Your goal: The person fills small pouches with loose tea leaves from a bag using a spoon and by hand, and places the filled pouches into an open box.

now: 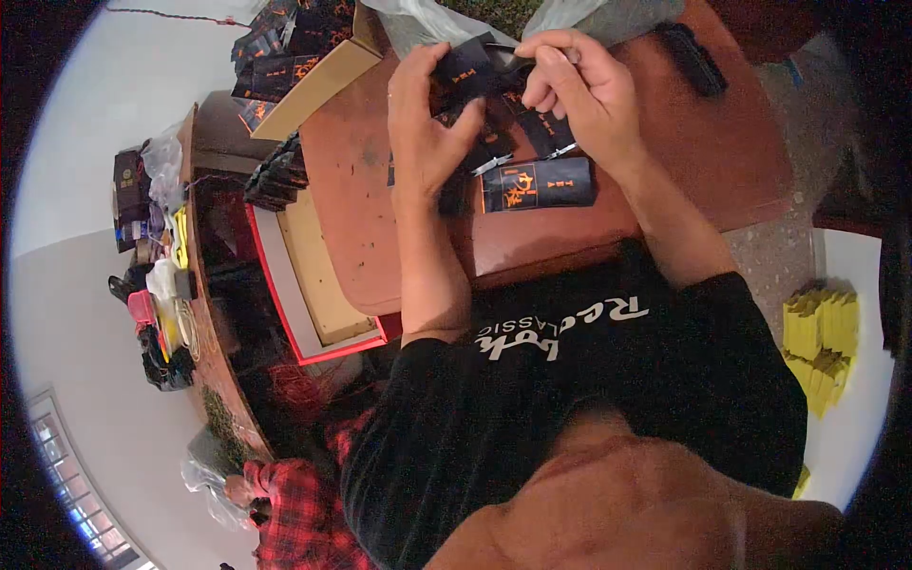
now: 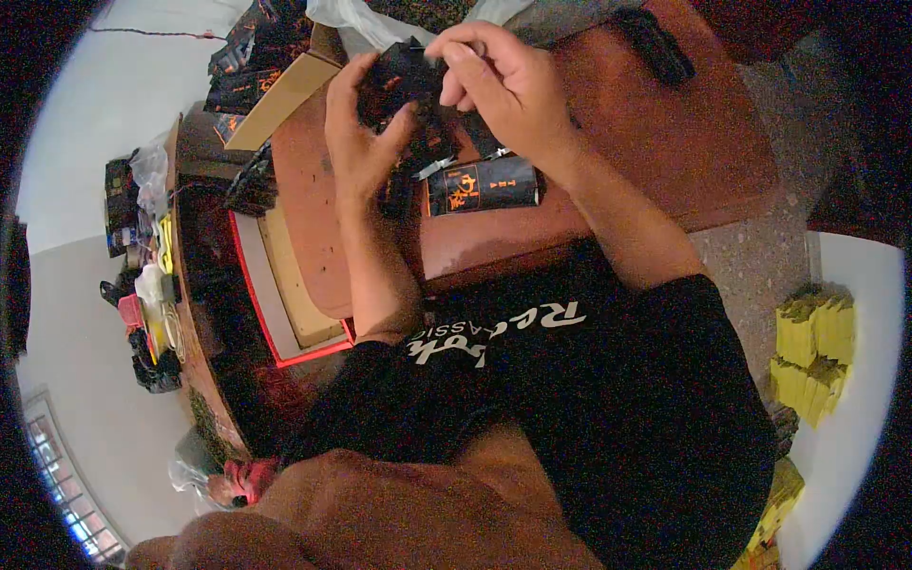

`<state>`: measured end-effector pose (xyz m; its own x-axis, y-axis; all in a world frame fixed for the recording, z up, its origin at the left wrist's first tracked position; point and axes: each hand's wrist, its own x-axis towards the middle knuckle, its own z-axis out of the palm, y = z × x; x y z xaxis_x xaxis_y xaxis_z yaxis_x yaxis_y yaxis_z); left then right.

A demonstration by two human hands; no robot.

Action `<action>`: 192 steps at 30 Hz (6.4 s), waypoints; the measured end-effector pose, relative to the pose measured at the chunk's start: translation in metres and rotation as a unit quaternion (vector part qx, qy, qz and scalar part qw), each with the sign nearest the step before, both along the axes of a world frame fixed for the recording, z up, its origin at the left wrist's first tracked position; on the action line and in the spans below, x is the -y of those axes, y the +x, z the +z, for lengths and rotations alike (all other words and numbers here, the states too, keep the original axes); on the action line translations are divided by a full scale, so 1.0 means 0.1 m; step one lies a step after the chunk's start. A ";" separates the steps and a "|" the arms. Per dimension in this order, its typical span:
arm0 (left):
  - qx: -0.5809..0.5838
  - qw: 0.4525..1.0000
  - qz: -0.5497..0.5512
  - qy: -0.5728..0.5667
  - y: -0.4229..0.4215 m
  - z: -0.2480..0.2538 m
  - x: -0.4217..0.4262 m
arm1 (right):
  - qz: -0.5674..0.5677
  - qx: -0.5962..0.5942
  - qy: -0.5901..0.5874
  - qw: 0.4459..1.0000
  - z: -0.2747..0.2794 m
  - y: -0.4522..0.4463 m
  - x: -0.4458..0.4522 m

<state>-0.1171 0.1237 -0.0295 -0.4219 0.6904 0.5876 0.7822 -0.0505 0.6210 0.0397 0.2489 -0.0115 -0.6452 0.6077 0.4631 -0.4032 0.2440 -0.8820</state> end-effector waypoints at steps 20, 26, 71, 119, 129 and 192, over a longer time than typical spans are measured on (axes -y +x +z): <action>-0.035 0.997 -0.002 0.061 -0.03 -0.04 -0.03 | 0.061 0.001 0.121 0.991 -0.02 0.05 0.03; 0.084 0.991 -0.050 0.089 -0.02 -0.13 -0.04 | -0.002 -0.066 0.347 0.935 -0.04 -0.01 0.10; 0.042 0.998 -0.032 0.045 0.10 -0.07 -0.08 | -0.008 -0.004 0.046 0.999 -0.06 0.01 -0.08; 0.285 0.948 0.087 0.110 -0.07 0.11 -0.07 | -0.212 0.220 0.383 0.872 0.11 -0.62 -1.39; 0.153 0.980 0.122 0.031 -0.10 0.06 -0.32 | -0.142 0.142 0.005 0.980 0.11 -0.44 -1.10; 0.079 0.984 0.156 0.018 -0.06 -0.07 -0.27 | -0.134 0.161 0.015 0.978 0.05 -0.60 -0.82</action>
<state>-0.1231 0.1511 -0.0367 -0.6986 0.4925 0.5191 0.6568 0.1535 0.7383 -0.0205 0.3311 -0.0066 -0.5798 0.7644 0.2821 -0.0229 0.3307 -0.9434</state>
